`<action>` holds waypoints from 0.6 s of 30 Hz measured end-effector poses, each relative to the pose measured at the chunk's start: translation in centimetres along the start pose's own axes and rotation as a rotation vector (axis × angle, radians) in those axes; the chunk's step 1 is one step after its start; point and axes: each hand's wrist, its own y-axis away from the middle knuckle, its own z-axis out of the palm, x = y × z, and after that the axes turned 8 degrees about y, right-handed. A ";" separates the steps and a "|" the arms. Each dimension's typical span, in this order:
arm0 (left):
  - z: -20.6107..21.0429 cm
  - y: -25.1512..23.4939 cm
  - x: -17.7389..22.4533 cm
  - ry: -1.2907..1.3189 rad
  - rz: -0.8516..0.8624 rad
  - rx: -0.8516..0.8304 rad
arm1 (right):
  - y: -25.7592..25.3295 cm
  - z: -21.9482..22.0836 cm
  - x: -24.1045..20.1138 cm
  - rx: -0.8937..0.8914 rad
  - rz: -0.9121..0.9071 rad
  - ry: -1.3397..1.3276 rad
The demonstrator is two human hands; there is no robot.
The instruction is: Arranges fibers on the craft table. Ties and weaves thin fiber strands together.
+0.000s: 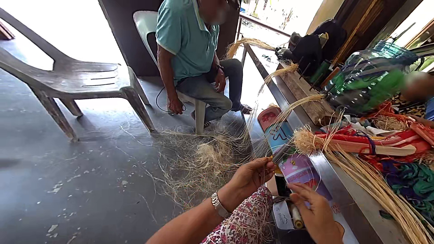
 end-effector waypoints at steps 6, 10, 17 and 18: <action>-0.4 0.2 -1.2 0.039 0.031 0.008 | -0.8 3.0 -0.8 -0.054 0.176 -0.314; -0.5 0.3 -1.3 0.054 0.021 0.000 | -0.9 4.3 -1.8 0.005 0.256 -0.272; -0.3 0.3 -0.3 0.049 0.038 -0.013 | -0.3 4.8 -1.2 0.128 0.144 -0.143; -0.3 0.2 0.0 0.040 0.059 -0.015 | -0.2 4.8 -0.8 0.125 0.110 -0.092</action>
